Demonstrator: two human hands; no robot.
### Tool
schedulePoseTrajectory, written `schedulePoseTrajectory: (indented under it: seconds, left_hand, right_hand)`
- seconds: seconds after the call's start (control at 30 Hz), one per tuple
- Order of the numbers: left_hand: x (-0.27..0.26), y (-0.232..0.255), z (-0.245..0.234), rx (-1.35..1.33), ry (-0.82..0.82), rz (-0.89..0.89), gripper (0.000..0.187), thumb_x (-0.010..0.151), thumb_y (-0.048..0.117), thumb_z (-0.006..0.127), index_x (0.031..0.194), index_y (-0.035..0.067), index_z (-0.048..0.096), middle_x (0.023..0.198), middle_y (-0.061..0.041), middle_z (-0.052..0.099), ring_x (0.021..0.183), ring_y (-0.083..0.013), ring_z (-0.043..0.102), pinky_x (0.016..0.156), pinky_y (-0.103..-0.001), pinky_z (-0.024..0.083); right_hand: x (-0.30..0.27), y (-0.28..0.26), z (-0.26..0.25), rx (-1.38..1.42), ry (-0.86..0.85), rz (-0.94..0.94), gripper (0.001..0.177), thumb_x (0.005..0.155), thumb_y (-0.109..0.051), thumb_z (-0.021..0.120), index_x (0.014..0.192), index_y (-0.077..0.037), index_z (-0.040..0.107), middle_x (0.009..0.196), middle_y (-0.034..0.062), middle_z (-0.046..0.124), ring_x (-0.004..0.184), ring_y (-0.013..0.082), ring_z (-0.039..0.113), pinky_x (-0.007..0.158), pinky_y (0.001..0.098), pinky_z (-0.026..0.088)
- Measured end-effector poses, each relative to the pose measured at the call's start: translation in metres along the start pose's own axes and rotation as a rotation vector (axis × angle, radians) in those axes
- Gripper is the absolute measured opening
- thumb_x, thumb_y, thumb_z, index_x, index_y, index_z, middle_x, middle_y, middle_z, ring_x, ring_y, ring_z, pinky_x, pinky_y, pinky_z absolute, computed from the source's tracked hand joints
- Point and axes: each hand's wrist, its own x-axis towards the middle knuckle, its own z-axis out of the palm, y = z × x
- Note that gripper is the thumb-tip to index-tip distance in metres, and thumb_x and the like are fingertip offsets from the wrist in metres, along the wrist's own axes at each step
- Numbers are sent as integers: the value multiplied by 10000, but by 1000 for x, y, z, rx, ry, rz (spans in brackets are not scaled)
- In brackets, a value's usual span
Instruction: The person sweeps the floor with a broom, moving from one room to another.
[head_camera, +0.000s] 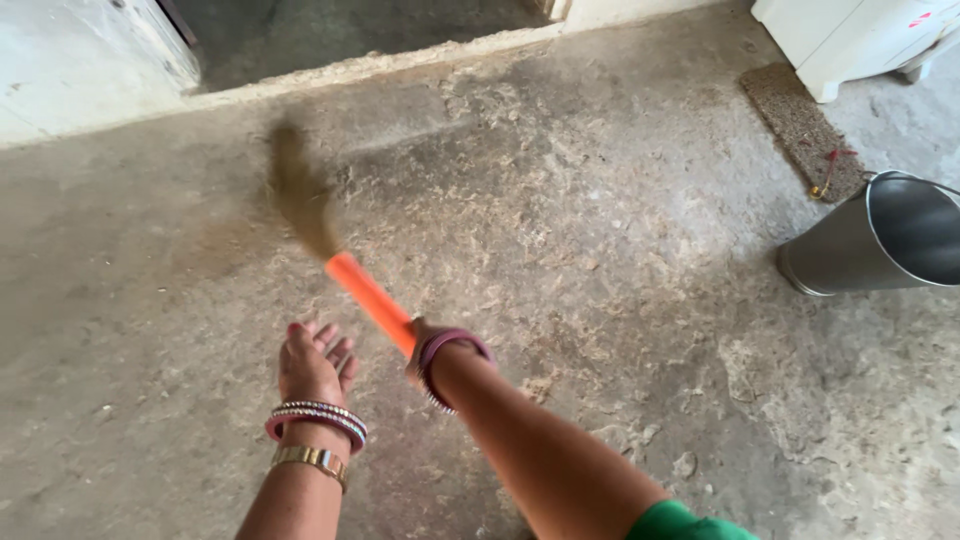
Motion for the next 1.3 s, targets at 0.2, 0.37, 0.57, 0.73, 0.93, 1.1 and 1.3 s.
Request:
schedulePoseTrajectory:
  seconds: [0.2, 0.37, 0.57, 0.73, 0.93, 1.1, 1.3]
  left_hand:
    - [11, -5, -14, 30, 65, -11, 552, 1006, 429, 341, 1484, 162, 410, 1421, -58, 567, 1135, -194, 615, 917, -387, 496]
    - [24, -1, -15, 12, 15, -9, 590, 1006, 482, 329, 1484, 150, 427, 1404, -47, 611, 1080, -193, 629, 937, -388, 495]
    - [39, 4, -10, -58, 2, -77, 587, 1018, 488, 311, 1481, 154, 450, 1406, -44, 612, 1074, -189, 612, 957, -408, 486]
    - [60, 15, -12, -59, 43, -49, 598, 998, 503, 345, 1475, 156, 450, 1397, -51, 618, 1081, -204, 618, 963, -407, 490]
    - [67, 21, -12, -65, 116, -56, 595, 1021, 501, 312, 1463, 133, 463, 1394, -51, 633, 1106, -197, 629, 955, -384, 504]
    - [74, 31, 9, -113, 161, -105, 590, 1026, 501, 316, 1463, 134, 466, 1380, -53, 633, 1111, -195, 627, 936, -382, 508]
    - [79, 37, 28, -174, 172, -96, 583, 1008, 504, 360, 1458, 153, 475, 1394, -51, 630, 1137, -205, 645, 955, -369, 515]
  right_hand:
    - [-27, -23, 13, -28, -6, -189, 665, 853, -52, 609, 1459, -165, 360, 980, 186, 681, 777, 296, 694, 628, 426, 565]
    - [-44, -12, -9, 178, 77, -111, 588, 849, -42, 566, 1402, -165, 409, 902, 185, 678, 681, 290, 672, 571, 432, 534]
    - [-4, -22, -28, 517, 178, 32, 515, 853, -44, 535, 1353, -121, 436, 792, 176, 651, 565, 259, 627, 494, 414, 508]
    - [32, -48, -35, 267, 43, -5, 568, 839, -17, 549, 1386, -85, 412, 813, 184, 691, 617, 273, 663, 523, 416, 522]
    - [36, -68, -22, -52, -23, -279, 589, 838, -96, 600, 1411, -177, 487, 1006, 205, 746, 827, 330, 761, 676, 453, 578]
    - [21, -45, -45, 29, 27, -169, 663, 849, -113, 576, 1455, -313, 397, 1046, 207, 710, 926, 371, 741, 774, 503, 574]
    - [37, -63, -80, 156, 52, -43, 559, 890, -117, 561, 1427, -200, 429, 1061, 217, 731, 944, 393, 771, 798, 509, 590]
